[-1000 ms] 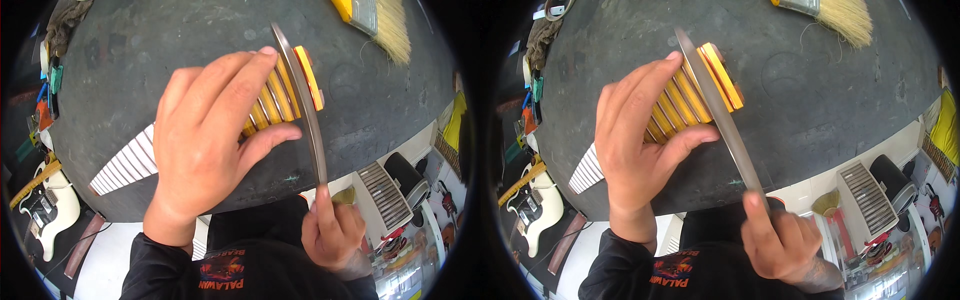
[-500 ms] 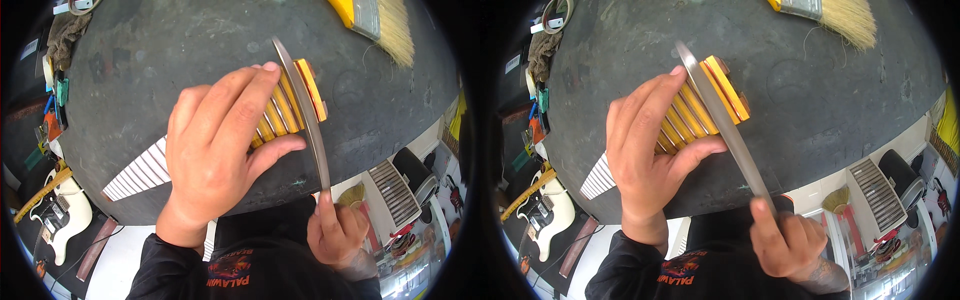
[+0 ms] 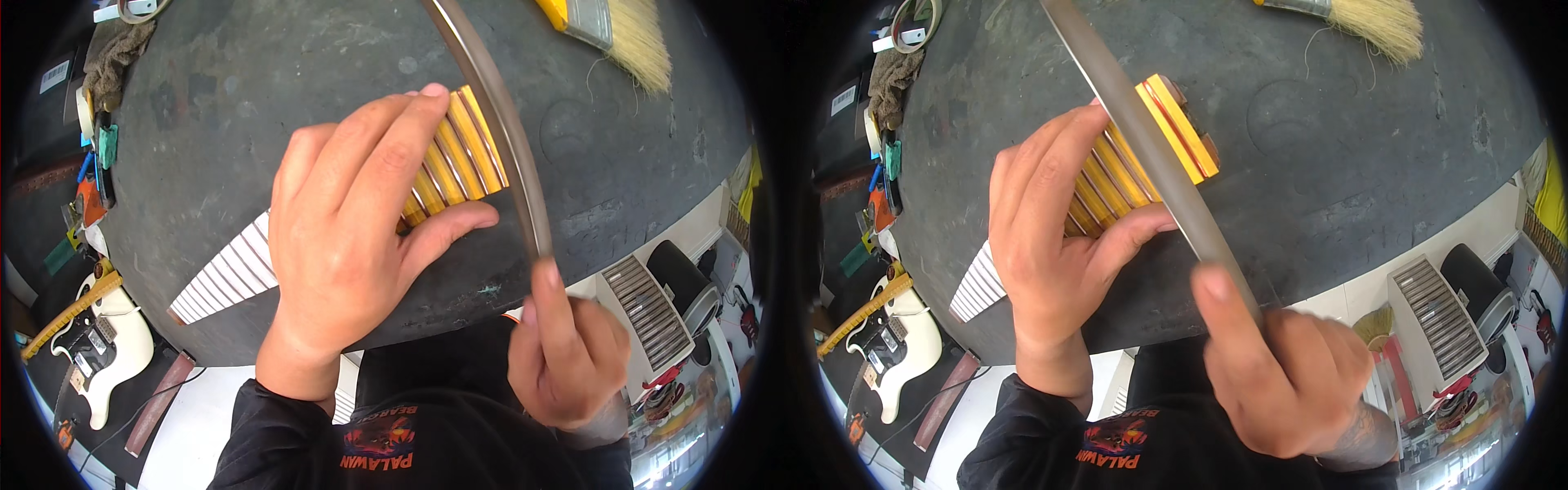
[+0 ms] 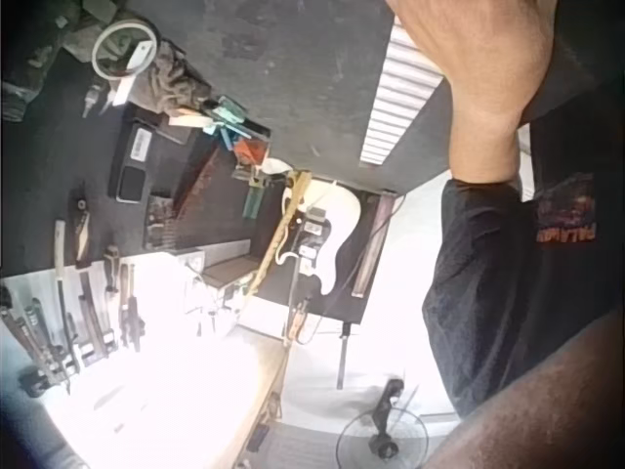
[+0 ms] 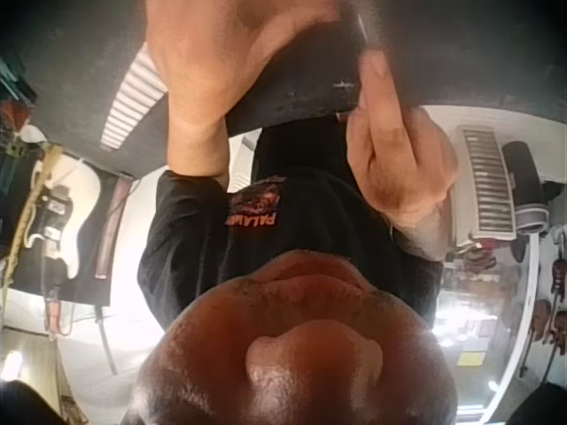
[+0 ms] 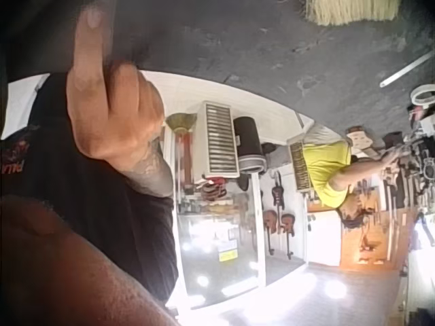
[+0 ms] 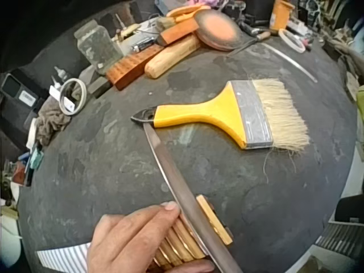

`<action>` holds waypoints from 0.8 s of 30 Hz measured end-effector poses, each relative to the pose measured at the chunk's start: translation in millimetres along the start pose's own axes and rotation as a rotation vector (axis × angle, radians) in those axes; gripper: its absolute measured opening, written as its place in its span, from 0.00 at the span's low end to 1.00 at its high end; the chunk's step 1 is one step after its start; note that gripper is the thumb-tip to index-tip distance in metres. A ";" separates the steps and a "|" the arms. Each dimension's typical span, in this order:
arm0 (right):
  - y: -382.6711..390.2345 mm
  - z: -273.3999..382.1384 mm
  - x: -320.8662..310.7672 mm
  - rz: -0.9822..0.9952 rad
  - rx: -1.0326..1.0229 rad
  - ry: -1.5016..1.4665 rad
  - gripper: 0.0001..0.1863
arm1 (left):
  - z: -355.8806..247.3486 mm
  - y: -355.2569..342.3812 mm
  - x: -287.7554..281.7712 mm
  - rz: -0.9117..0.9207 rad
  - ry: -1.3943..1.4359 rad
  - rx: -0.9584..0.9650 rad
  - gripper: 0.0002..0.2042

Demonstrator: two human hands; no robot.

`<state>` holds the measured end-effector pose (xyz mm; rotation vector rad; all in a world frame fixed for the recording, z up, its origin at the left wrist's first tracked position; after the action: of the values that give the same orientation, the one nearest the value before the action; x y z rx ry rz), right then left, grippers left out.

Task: The person files the frets of a guitar neck using a flat metal file while holding the neck steady on a workbench.

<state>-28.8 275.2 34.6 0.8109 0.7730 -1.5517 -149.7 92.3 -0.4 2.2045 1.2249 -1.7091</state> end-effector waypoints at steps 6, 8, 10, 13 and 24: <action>61.8 -12.6 -21.6 0.148 0.058 -0.101 0.38 | 1.8 -0.1 0.1 -0.012 -0.008 0.032 0.38; 76.5 -16.0 -23.9 0.158 0.074 -0.101 0.38 | 1.8 0.3 0.1 -0.012 -0.006 0.028 0.37; 85.1 -20.8 -25.2 0.171 0.081 -0.103 0.38 | 1.3 0.7 0.5 -0.014 -0.004 0.024 0.37; 91.4 -25.1 -26.0 0.196 0.077 -0.110 0.37 | 1.3 0.9 0.8 -0.017 -0.001 0.022 0.37; 17.7 -4.9 -3.8 0.156 0.061 -0.100 0.33 | 3.6 1.8 1.7 -0.038 0.034 0.013 0.38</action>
<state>-10.4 279.2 34.5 0.8128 0.5785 -1.4697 -151.3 90.1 -3.8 2.2408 1.2748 -1.7048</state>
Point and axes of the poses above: each hand's wrist, its own y-axis away from the middle knuckle, its own x-axis out of the palm, z = x × y, the point moved 1 cm from there along -y, towards the middle knuckle, and after that the axes turned 14 degrees about x, right-handed, at the moved point
